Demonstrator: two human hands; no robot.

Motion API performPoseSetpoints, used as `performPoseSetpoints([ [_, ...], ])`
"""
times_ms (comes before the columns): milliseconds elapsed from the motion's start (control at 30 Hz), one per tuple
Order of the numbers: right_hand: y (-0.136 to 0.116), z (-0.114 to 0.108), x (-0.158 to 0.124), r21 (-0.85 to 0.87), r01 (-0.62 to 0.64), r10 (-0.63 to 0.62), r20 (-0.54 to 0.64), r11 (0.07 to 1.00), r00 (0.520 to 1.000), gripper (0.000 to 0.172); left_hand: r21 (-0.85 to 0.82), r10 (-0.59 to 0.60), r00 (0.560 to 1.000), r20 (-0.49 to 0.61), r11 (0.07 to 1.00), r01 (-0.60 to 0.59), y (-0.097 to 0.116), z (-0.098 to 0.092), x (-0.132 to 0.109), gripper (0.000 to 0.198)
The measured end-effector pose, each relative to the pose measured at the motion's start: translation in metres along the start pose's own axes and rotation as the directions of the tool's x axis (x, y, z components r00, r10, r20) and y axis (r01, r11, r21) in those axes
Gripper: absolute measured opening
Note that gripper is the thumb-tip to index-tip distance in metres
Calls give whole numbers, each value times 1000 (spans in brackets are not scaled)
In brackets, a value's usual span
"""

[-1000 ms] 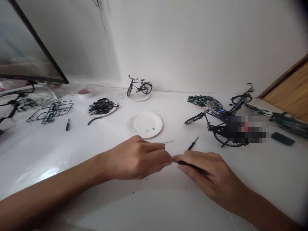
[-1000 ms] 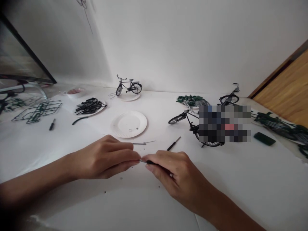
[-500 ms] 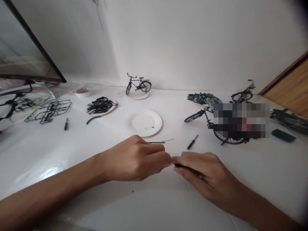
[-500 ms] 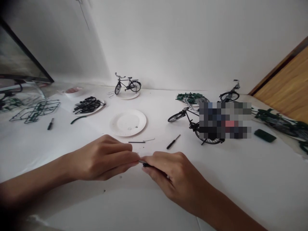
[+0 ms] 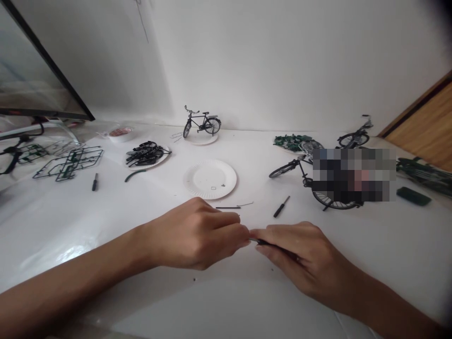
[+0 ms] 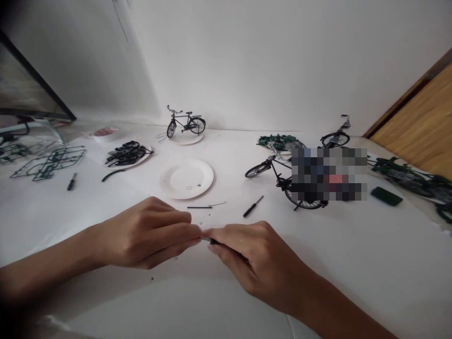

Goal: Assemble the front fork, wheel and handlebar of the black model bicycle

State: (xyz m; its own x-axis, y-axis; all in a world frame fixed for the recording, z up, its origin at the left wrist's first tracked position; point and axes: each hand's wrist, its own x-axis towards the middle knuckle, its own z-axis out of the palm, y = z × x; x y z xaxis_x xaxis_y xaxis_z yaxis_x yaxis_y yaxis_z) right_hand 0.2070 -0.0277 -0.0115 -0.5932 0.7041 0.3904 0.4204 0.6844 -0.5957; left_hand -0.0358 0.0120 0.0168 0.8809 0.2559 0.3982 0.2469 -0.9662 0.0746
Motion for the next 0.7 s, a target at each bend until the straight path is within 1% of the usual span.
performPoseSetpoints([
  [67, 0, 1, 1, -20, -25, 26, 20, 999, 999, 25, 22, -5, 1000, 29, 1000, 4, 1, 1, 0, 21],
  [167, -4, 4, 2, -64, -93, 97, 69, 994, 993, 14, 21, -13, 998, 67, 1000, 12, 4, 6, 0, 23],
  [233, -7, 6, 2, -80, -144, 152, 100, 986, 983, 16, -12, -55, 996, 72, 998, 56, 7, 9, 1, 22],
  [333, -10, 7, 2, -28, -224, 226, 125, 974, 966, 21, -126, -134, 990, 32, 983, 137, 9, 12, 2, 19],
  [367, -10, 7, 3, -4, -244, 242, 129, 970, 962, 21, -173, -155, 988, 1, 973, 153, 9, 13, 2, 21],
  [400, -11, 8, 3, 12, -259, 255, 132, 966, 958, 20, -220, -169, 985, -35, 963, 157, 9, 14, 2, 31],
  [433, -11, 8, 3, 25, -268, 263, 134, 963, 955, 20, -264, -177, 982, -71, 952, 153, 9, 14, 2, 44],
  [500, -12, 10, 4, 63, -270, 259, 143, 961, 955, 20, -345, -159, 982, -105, 932, 114, 11, 17, 3, 71],
  [533, -14, 11, 4, 94, -251, 236, 146, 963, 961, 21, -384, -128, 987, -100, 920, 80, 12, 19, 4, 80],
  [600, -16, 13, 5, 159, -181, 157, 152, 970, 976, 25, -449, -50, 997, -54, 893, 21, 17, 24, 6, 88],
  [667, -19, 15, 6, 193, -100, 73, 144, 976, 987, 33, -475, 0, 1000, -12, 880, -5, 22, 26, 8, 89],
  [700, -21, 15, 6, 194, -75, 47, 144, 978, 988, 34, -475, 12, 1000, -3, 880, -12, 22, 27, 8, 89],
])
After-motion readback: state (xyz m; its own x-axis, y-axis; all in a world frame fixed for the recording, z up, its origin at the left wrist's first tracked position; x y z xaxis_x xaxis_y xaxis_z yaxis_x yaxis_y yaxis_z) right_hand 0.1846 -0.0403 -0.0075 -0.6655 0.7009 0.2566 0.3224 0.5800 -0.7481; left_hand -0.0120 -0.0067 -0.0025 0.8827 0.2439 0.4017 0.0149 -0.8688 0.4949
